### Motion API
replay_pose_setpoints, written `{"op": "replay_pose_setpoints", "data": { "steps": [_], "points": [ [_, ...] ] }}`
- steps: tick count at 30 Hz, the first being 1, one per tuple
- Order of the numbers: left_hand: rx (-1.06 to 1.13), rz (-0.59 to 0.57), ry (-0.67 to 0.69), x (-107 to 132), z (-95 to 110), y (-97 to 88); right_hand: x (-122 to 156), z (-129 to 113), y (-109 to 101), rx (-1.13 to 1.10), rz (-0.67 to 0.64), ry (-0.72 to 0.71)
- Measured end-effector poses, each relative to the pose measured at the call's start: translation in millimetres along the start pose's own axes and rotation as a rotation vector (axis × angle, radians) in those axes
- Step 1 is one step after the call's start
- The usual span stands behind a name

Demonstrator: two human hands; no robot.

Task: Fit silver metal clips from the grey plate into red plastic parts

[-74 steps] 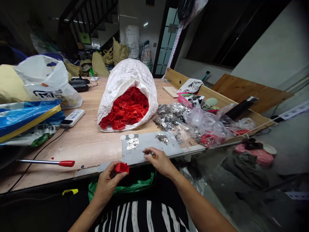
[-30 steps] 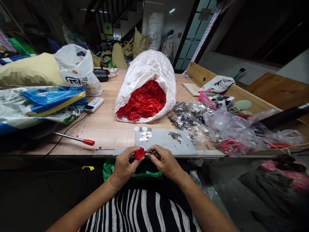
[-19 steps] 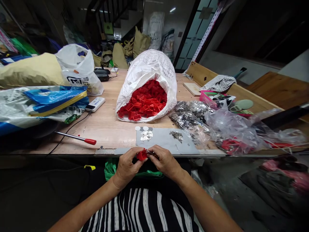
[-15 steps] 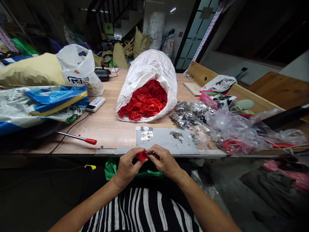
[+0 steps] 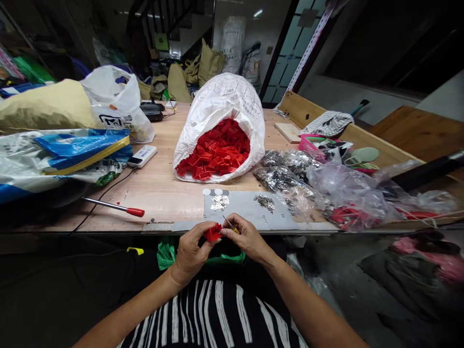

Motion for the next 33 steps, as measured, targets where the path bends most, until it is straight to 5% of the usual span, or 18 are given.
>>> {"op": "replay_pose_setpoints", "data": {
  "steps": [10, 15, 20, 23, 33],
  "points": [
    [-0.039, -0.042, 0.086, 8.1, -1.9, 10.0, -3.6, 7.3, 12.9, 0.018, -0.023, 0.011],
    [-0.002, -0.011, -0.070, 4.4, -16.0, 4.5, -7.1, 9.7, 5.5, 0.029, 0.004, 0.018],
    [0.077, 0.009, -0.216, 3.5, -31.2, -1.1, -20.5, 8.6, -27.5, 0.347, 0.190, -0.008],
    [0.138, 0.025, -0.243, 5.0, -37.0, -1.5, -27.4, 8.2, -32.3, 0.421, 0.182, -0.016],
    [0.098, 0.025, -0.155, 2.2, -28.9, -3.7, -21.3, 7.4, 10.9, -0.048, -0.069, 0.023]
  ]
}}
Point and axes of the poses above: each hand's wrist, its own x-axis away from the middle knuckle, its own y-axis out of the palm, z = x × y, the point moved 7 cm from there along -x, towards the middle knuckle, and after that the axes turned 4 degrees about -z, right-handed, at the moved point
